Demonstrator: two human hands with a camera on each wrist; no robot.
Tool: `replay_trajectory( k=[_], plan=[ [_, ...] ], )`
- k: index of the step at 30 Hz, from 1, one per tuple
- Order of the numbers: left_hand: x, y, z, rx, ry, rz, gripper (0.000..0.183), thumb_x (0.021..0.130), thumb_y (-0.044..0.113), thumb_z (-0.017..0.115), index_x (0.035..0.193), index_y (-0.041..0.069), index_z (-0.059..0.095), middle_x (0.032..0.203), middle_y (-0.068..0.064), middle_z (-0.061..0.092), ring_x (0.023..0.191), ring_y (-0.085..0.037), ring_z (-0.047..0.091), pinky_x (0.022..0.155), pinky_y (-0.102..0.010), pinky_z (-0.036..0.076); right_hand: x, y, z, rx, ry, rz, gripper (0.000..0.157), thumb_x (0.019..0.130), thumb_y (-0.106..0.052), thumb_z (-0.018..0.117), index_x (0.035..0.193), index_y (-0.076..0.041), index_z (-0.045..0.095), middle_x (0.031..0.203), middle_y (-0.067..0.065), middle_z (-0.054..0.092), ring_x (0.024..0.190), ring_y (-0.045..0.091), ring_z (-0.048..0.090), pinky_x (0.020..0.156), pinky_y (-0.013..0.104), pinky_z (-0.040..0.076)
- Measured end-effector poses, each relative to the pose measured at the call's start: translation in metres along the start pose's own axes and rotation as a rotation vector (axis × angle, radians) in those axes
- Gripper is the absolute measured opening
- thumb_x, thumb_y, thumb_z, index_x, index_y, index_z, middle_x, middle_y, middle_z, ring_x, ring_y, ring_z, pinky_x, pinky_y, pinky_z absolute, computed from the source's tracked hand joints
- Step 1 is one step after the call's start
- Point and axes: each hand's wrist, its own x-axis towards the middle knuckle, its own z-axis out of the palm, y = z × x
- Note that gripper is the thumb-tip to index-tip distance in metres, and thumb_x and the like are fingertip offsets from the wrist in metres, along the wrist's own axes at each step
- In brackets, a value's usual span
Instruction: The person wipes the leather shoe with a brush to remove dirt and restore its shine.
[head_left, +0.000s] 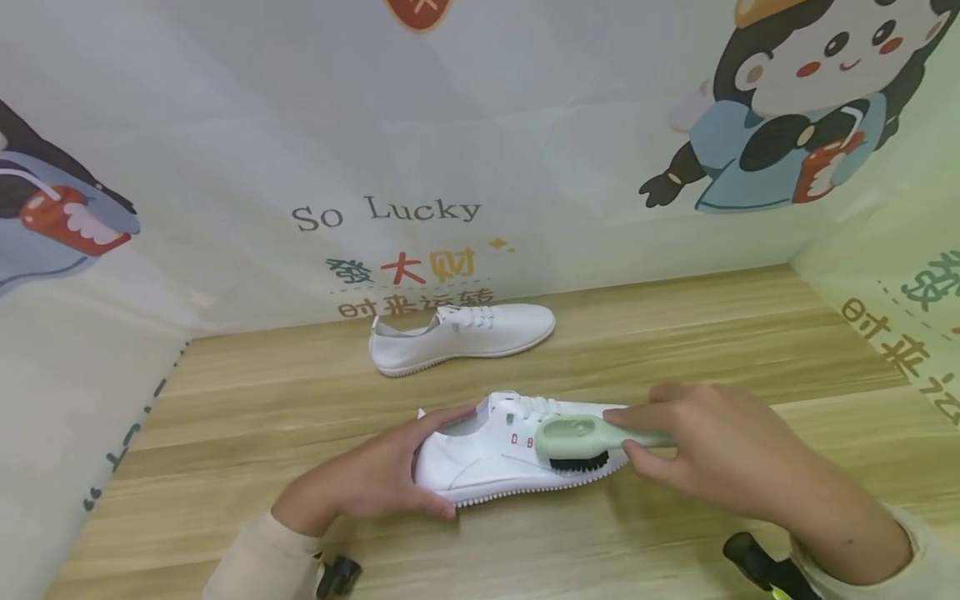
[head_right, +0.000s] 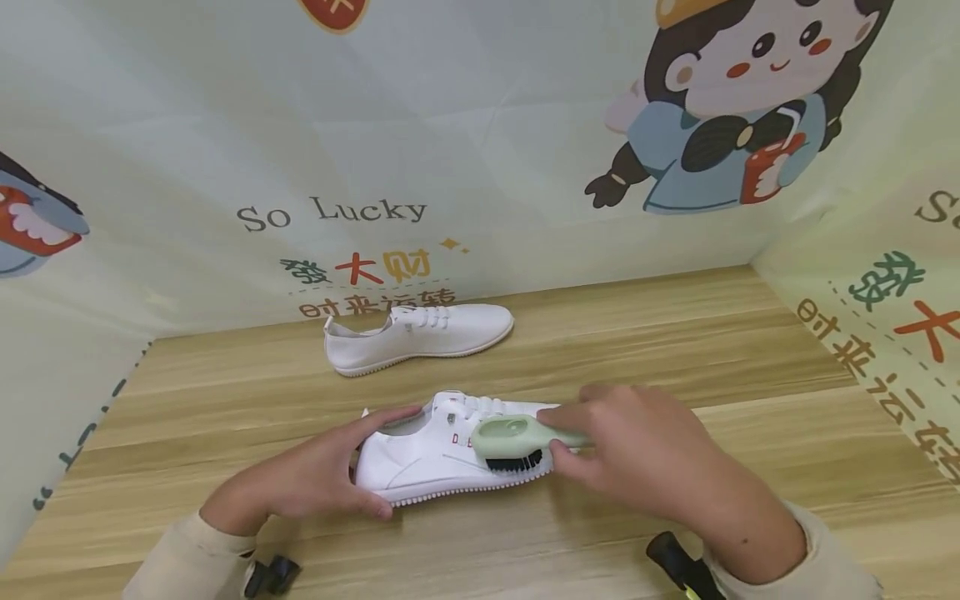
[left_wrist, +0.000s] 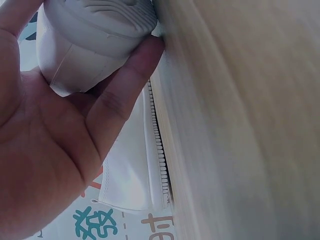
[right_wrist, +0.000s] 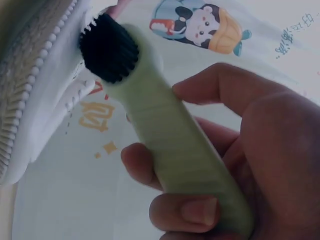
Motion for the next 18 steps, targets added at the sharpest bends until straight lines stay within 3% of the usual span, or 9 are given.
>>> replay_trajectory(
  k=[5, 10, 18],
  plan=[
    [-0.001, 0.000, 0.000, 0.006, -0.001, 0.000, 0.106, 0.061, 0.038, 0.088, 0.148, 0.038, 0.027, 0.145, 0.011, 0.038, 0.126, -0.007, 0.040, 0.105, -0.038, 0.033, 0.001, -0.005, 0.008, 0.032, 0.006, -0.132, 0.028, 0.083, -0.030, 0.068, 0.111, -0.030, 0.072, 0.078, -0.010, 0.057, 0.055, -0.003, 0.037, 0.049, 0.017, 0.033],
    [-0.001, 0.000, -0.001, 0.018, 0.005, 0.004, 0.107, 0.061, 0.038, 0.088, 0.148, 0.036, 0.027, 0.145, 0.009, 0.039, 0.124, -0.008, 0.041, 0.104, -0.038, 0.034, 0.006, -0.016, 0.021, 0.039, 0.033, -0.179, 0.033, 0.084, -0.028, 0.067, 0.116, -0.031, 0.069, 0.082, -0.009, 0.055, 0.058, -0.001, 0.037, 0.050, 0.017, 0.033],
    [0.000, 0.001, -0.002, -0.006, -0.010, 0.019, 0.107, 0.062, 0.039, 0.088, 0.149, 0.033, 0.027, 0.144, 0.006, 0.040, 0.123, -0.010, 0.044, 0.102, -0.037, 0.036, 0.008, -0.031, 0.051, 0.027, 0.110, -0.305, 0.051, 0.083, -0.019, 0.066, 0.133, -0.024, 0.057, 0.099, -0.002, 0.057, 0.077, 0.008, 0.050, 0.067, 0.026, 0.047]
  ],
)
